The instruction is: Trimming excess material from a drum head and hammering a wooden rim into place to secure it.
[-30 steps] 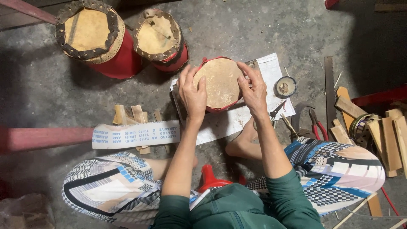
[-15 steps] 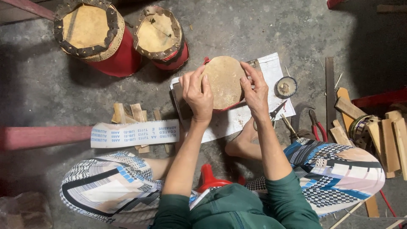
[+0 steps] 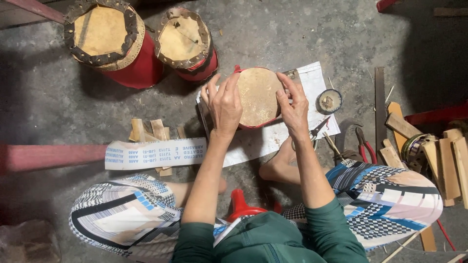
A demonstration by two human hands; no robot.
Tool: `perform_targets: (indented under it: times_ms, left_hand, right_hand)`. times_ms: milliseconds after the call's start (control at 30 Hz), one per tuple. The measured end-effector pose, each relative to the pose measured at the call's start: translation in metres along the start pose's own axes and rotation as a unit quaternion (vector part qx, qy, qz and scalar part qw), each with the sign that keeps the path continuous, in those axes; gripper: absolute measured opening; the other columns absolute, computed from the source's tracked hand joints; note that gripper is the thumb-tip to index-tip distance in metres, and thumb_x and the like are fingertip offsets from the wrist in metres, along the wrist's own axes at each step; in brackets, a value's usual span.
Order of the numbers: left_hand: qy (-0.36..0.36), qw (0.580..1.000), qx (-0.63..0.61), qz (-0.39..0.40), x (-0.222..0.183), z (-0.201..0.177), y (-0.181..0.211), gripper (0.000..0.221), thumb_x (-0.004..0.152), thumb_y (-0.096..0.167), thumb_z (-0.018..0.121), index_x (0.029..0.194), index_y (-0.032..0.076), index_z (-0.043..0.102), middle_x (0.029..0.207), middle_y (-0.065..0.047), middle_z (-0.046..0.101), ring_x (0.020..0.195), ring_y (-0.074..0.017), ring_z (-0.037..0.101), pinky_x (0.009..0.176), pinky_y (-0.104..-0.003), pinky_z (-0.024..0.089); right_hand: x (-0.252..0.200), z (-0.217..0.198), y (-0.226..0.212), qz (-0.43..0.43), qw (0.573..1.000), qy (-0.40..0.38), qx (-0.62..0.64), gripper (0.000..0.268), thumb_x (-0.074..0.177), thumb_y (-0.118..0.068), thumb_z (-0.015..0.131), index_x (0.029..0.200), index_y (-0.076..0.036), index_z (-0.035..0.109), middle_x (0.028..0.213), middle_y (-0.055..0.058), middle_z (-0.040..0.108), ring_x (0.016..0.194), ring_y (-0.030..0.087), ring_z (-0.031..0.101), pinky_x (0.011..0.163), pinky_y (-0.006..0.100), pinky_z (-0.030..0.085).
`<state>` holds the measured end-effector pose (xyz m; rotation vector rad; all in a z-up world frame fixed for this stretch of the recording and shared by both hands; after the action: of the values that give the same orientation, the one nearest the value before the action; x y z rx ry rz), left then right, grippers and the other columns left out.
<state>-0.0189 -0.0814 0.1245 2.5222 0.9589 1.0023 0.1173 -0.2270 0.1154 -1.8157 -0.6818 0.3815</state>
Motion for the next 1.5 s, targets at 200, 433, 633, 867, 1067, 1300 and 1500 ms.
perform_targets:
  times_ms: [200,433,633,867,1067,1300,1500]
  left_hand:
    - [-0.019,0.999,0.026,0.02,0.005,0.004,-0.002,0.029,0.099,0.013,0.064,0.126,0.023,0.065,0.102,0.001,0.072,0.115,-0.0221,0.056,0.107,-0.05,0.03]
    - [-0.068,0.977,-0.165,-0.117,0.019,0.007,-0.015,0.039,0.087,0.004,0.075,0.121,0.022,0.069,0.097,0.001,0.074,0.101,-0.024,0.062,0.094,-0.047,0.044]
    - [-0.026,0.963,-0.226,-0.148,0.024,0.016,-0.015,0.043,0.079,-0.004,0.078,0.114,0.02,0.072,0.089,-0.003,0.073,0.093,-0.0277,0.067,0.092,-0.041,0.052]
    - [-0.015,0.969,-0.206,-0.137,0.023,0.021,-0.019,0.041,0.079,-0.003,0.078,0.113,0.02,0.072,0.087,-0.003,0.071,0.091,-0.0287,0.067,0.091,-0.041,0.053]
    - [-0.012,0.966,-0.228,-0.118,0.017,0.013,-0.016,0.037,0.085,0.002,0.077,0.117,0.019,0.072,0.095,-0.005,0.072,0.096,-0.0286,0.067,0.092,-0.041,0.053]
    - [0.006,0.948,-0.303,-0.093,0.001,-0.002,-0.011,0.046,0.094,0.007,0.073,0.139,0.016,0.062,0.133,-0.01,0.06,0.124,-0.0316,0.059,0.11,-0.046,0.046]
    - [0.009,0.941,-0.313,-0.128,-0.012,0.009,-0.007,0.049,0.096,0.005,0.068,0.143,0.012,0.059,0.129,-0.015,0.06,0.125,-0.0361,0.059,0.111,-0.049,0.044]
  right_hand:
    - [-0.002,-0.001,-0.001,-0.01,1.0,0.003,-0.004,0.039,0.105,-0.018,0.062,0.142,-0.026,0.063,0.109,0.014,0.06,0.091,0.017,0.051,0.073,0.029,0.056]
    - [0.0,0.002,0.012,-0.053,0.998,0.011,-0.036,0.039,0.104,-0.02,0.064,0.143,-0.025,0.064,0.104,0.015,0.059,0.089,0.022,0.053,0.079,0.036,0.054]
    - [-0.001,0.003,0.008,-0.064,0.996,0.02,-0.05,0.039,0.104,-0.021,0.063,0.143,-0.027,0.064,0.097,0.012,0.056,0.087,0.021,0.052,0.085,0.035,0.047]
    - [0.003,0.012,0.005,-0.064,0.996,0.049,-0.04,0.039,0.104,-0.018,0.062,0.142,-0.026,0.065,0.098,0.013,0.057,0.085,0.022,0.051,0.086,0.036,0.046]
    - [-0.001,0.013,-0.019,-0.056,0.994,0.071,-0.055,0.039,0.102,-0.012,0.061,0.138,-0.025,0.067,0.1,0.016,0.059,0.09,0.031,0.058,0.091,0.041,0.046]
    - [-0.004,0.015,-0.024,-0.054,0.992,0.083,-0.082,0.04,0.101,-0.011,0.06,0.137,-0.026,0.066,0.099,0.014,0.058,0.093,0.033,0.06,0.092,0.042,0.046]
    - [-0.001,0.031,-0.023,-0.042,0.984,0.13,-0.118,0.037,0.099,-0.009,0.056,0.131,-0.024,0.068,0.104,0.013,0.059,0.105,0.035,0.062,0.1,0.044,0.045]
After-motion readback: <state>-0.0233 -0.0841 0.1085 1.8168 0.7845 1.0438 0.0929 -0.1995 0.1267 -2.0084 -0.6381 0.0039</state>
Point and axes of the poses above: each hand's wrist, its own x-axis towards the middle knuckle, its own z-axis out of the palm, y = z × x, the point moved 2 cm from there along x, towards the middle knuckle
